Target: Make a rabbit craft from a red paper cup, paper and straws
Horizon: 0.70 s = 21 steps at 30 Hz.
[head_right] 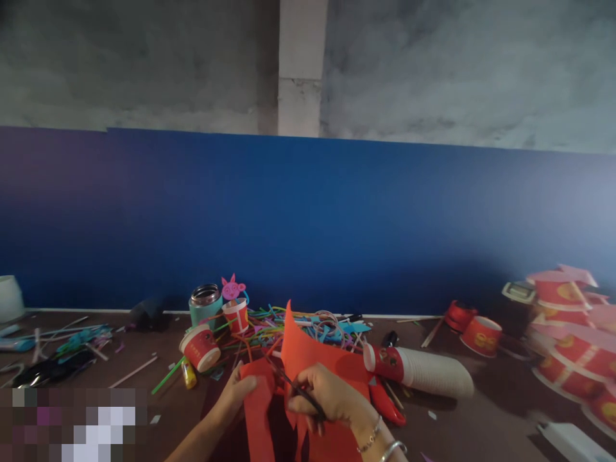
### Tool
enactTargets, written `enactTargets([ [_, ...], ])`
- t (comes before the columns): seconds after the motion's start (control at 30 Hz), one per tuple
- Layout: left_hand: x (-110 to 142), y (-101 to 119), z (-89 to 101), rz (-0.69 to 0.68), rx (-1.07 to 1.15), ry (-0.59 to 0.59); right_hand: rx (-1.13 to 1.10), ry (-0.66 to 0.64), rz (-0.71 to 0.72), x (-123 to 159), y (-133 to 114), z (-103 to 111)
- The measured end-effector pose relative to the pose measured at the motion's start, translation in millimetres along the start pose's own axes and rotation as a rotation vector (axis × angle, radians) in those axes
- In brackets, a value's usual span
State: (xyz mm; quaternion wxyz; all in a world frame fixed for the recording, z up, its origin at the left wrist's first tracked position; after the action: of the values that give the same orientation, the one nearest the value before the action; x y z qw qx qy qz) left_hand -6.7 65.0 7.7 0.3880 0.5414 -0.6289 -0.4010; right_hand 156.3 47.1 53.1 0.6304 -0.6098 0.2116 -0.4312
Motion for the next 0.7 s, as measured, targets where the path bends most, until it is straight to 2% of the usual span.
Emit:
enactTargets([
  [0.07,-1,4,4.8,-0.033,0.084,0.147,-0.076,-0.002,0.030,-3,-2,-2],
  [0.13,3,13,14.2,-0.067,0.114,0.386,-0.142,-0.029,0.054,-5,-4,-4],
  [0.2,8,28,17.8,-0.132,0.116,0.458,-0.157,-0.016,0.077,-5,-7,-6],
  [0.33,19,52,20.6,-0.177,0.054,0.586,-0.121,0.141,0.153,-1,-17,-9],
  [0.4,25,58,15.9,-0.187,-0.014,0.544,-0.203,0.210,0.200,3,-21,-14],
  [0.53,34,52,1.6,-0.200,-0.118,0.332,-0.603,0.406,0.216,6,-9,-23],
  [0.6,38,42,-1.4,-0.144,-0.146,0.310,-0.771,0.561,0.177,6,5,-25],
  [0.7,41,31,-2.6,-0.086,-0.162,0.355,-0.921,0.709,0.233,4,17,-23],
])
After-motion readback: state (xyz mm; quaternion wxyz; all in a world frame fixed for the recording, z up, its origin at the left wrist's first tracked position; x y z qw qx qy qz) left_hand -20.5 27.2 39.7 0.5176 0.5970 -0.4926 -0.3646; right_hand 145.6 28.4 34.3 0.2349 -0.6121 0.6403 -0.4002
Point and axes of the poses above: each hand's wrist, its own x-axis away from the middle knuckle, its own z-axis out of the back of the hand, y = z × x, the point moved 4 cm from there along -x, towards the middle knuckle, and after that the axes turned 8 degrees about -x, right-handed, at the moved point
